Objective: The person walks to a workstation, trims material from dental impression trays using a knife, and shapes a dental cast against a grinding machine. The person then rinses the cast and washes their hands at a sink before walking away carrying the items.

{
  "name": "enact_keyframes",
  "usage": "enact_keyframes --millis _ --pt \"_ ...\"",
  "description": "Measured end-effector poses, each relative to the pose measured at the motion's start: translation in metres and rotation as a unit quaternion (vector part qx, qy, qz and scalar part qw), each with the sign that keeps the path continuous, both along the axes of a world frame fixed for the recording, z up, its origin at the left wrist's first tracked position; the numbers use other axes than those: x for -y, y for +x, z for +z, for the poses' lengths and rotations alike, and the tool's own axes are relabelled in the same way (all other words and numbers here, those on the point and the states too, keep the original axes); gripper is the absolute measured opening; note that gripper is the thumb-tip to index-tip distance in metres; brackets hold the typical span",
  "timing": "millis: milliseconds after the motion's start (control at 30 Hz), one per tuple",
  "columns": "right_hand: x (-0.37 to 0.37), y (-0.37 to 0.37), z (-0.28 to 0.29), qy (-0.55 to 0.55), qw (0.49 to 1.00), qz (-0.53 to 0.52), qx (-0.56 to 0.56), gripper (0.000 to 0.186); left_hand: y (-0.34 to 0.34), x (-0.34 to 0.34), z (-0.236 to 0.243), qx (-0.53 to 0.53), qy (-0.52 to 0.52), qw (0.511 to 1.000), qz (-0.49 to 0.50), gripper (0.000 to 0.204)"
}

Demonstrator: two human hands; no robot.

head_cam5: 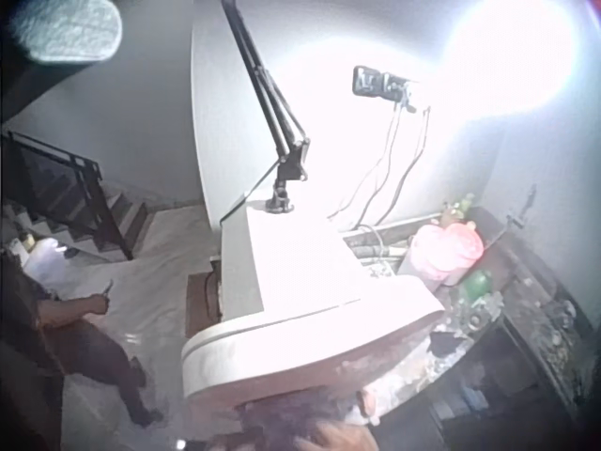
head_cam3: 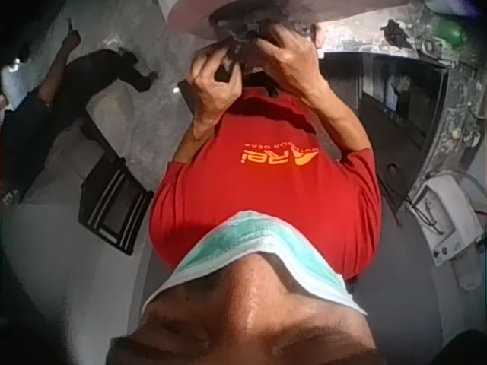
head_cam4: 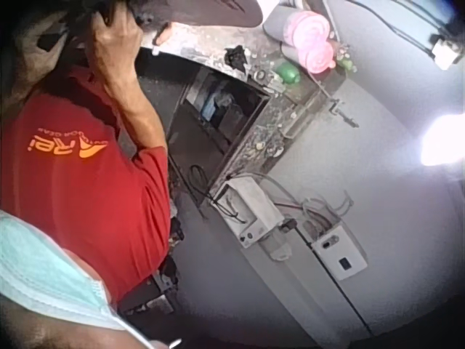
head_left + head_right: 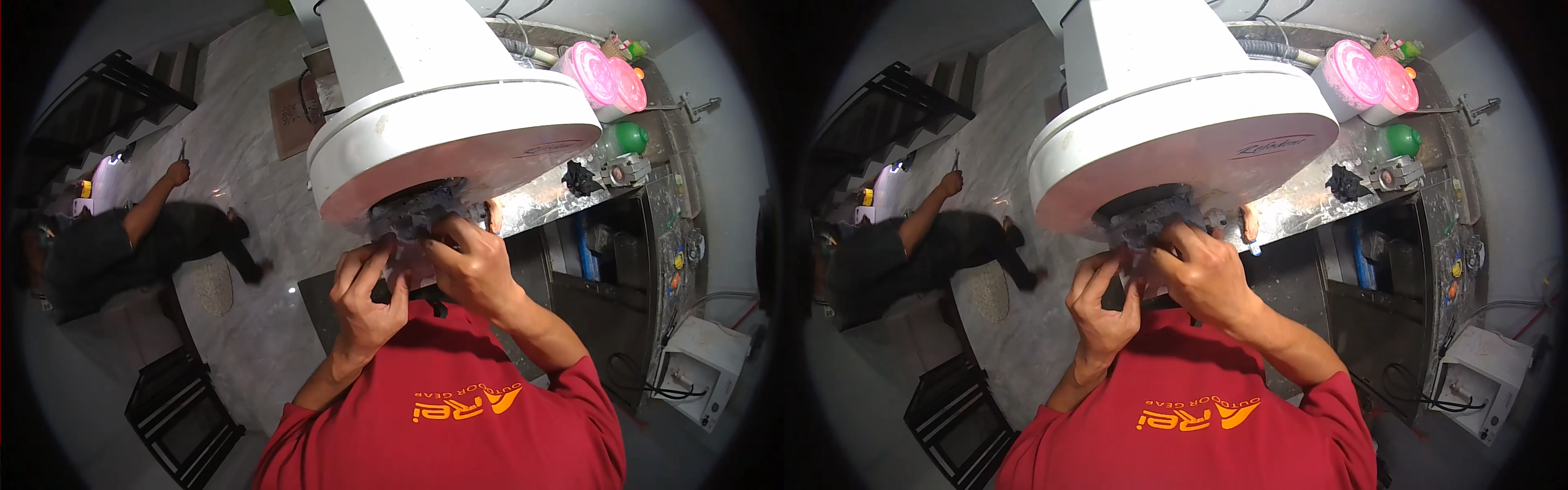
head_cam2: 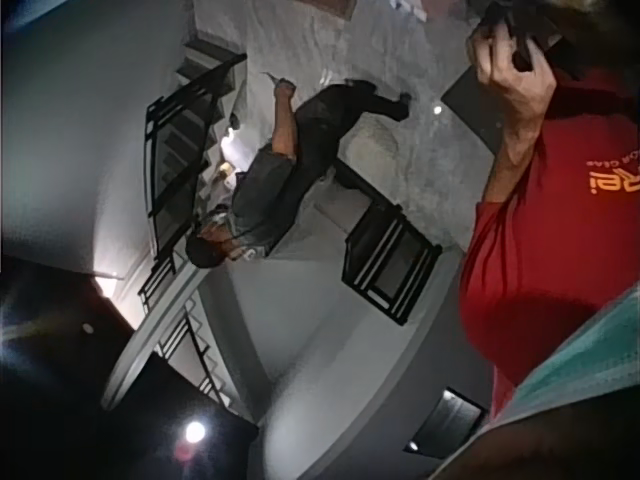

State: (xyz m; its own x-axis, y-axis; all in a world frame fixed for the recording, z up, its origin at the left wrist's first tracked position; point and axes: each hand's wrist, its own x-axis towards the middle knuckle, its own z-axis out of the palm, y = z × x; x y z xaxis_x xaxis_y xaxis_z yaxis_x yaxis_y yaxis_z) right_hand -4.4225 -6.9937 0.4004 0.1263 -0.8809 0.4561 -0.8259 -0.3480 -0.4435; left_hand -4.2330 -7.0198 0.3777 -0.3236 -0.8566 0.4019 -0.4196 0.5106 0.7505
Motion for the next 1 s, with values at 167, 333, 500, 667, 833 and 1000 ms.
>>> enact_keyframes --millis 167,333,500,667,833,1000 --pt "0.018 0.005 -0.005 -0.052 0.998 0.014 -0.028 0.022 -0.002 0.006 -0.005 0.027 -0.008 1.000 0.007 0.050" --pt "0.028 0.010 -0.006 -0.058 0.998 0.004 -0.038 0.022 -0.007 0.009 -0.005 0.031 0.004 0.999 0.011 0.051" --pt "0.034 0.010 -0.005 -0.070 0.997 0.005 -0.038 0.023 -0.007 0.010 -0.008 0.032 0.010 0.999 0.009 0.053" --pt "0.037 0.011 -0.005 -0.071 0.997 0.004 -0.032 0.024 -0.008 0.012 -0.013 0.030 0.008 1.000 0.001 0.056" --pt "0.040 0.013 -0.009 -0.082 0.996 -0.004 -0.028 0.024 -0.008 0.014 -0.014 0.025 0.000 1.000 -0.005 0.061" --pt "0.039 0.015 -0.005 -0.059 0.998 -0.012 -0.019 0.024 -0.008 0.015 -0.014 0.024 0.001 1.000 -0.005 0.058"
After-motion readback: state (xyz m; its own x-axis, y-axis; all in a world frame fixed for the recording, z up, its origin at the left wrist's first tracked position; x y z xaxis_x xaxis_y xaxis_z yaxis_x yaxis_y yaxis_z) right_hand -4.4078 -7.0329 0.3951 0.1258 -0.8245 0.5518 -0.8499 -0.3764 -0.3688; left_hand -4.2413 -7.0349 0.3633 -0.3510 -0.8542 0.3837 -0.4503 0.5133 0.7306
